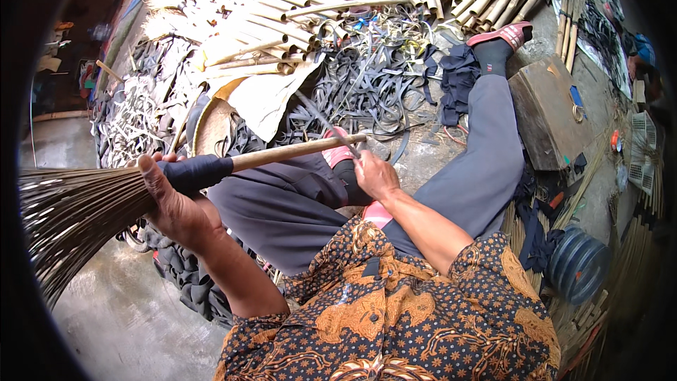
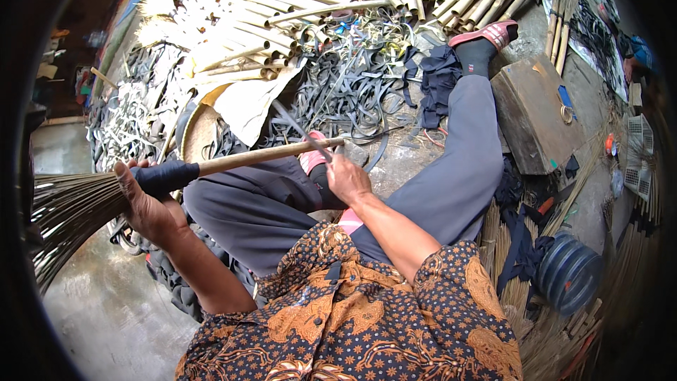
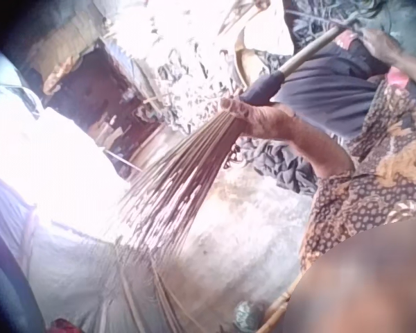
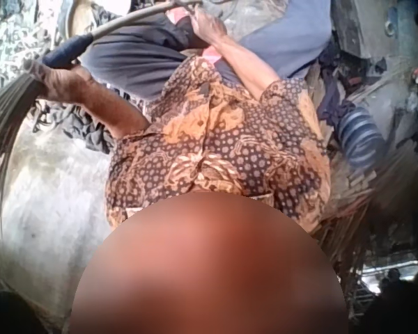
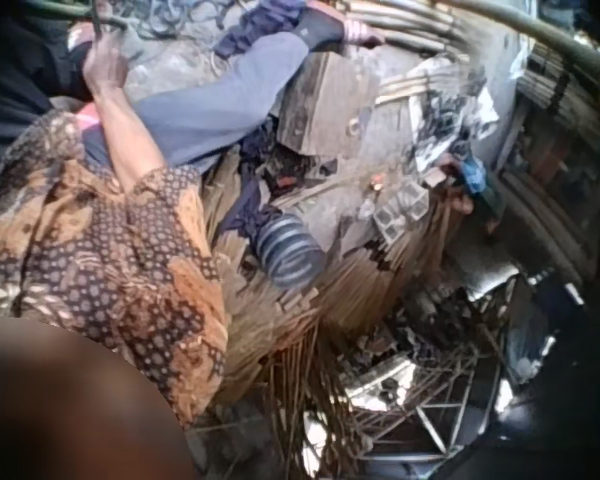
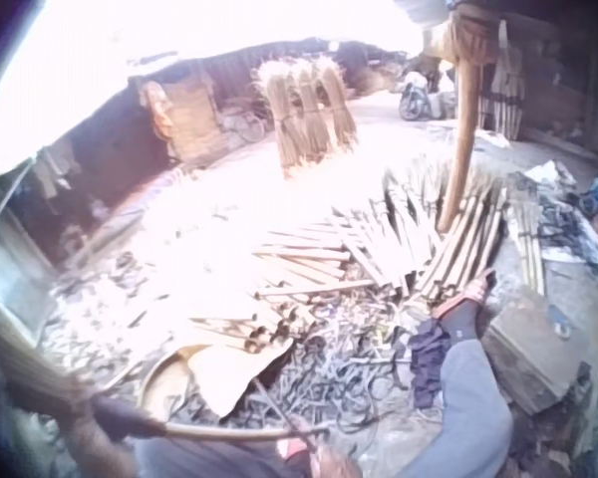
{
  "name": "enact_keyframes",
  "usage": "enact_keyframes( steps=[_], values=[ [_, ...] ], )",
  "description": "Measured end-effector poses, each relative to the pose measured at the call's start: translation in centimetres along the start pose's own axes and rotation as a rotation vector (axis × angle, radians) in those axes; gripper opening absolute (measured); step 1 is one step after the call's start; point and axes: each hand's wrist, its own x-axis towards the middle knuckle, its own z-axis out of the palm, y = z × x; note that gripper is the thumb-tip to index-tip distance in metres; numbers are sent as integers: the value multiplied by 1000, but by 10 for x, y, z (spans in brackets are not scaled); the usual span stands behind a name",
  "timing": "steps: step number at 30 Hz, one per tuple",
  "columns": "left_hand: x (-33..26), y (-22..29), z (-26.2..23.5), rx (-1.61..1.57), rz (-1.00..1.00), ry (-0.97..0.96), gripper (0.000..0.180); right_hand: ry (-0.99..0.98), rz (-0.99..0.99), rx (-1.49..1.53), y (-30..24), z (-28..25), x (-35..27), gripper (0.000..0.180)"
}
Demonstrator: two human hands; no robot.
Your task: The person sits on the floor and assembles brooms by wrapping black rubber strips around the junction of bamboo handles and straw bristles. They repeatedly pick up a handle, wrap the strip tightly, and use a knife to cut the strip before moving to the next broom.
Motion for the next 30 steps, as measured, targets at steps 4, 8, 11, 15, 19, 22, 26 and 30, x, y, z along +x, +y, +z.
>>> enact_keyframes(
  steps=[4, 8, 11, 15, 19, 22, 26, 30],
  values=[
    [-2, 1, 2, 2, 56, -53, 41, -21, 22, -9, -2, -4, 2, 22],
    [-4, 1, 4, 28, 38, -18, 37, -7, 173, -40, -5, -1, 4, 20],
    [-5, 0, 5, 0, 22, -36, 36, 190, -160, 81, -1, 1, 4, 25],
    [-5, 2, 6, 15, 19, -24, 38, -60, 397, 4, 13, -8, 8, 24],
    [-3, 1, 6, -2, -3, -17, 40, 35, 184, 59, 13, -9, 7, 22],
    [0, 0, 2, 0, -15, -18, 43, 38, 56, 120, 5, -6, 10, 25],
    [4, -4, -5, -25, -9, -22, 45, -71, 267, 24, 8, -13, 12, 27],
    [3, -15, -11, -161, -116, 10, 47, -3, 106, 87, 10, -8, 9, 28]
  ],
)
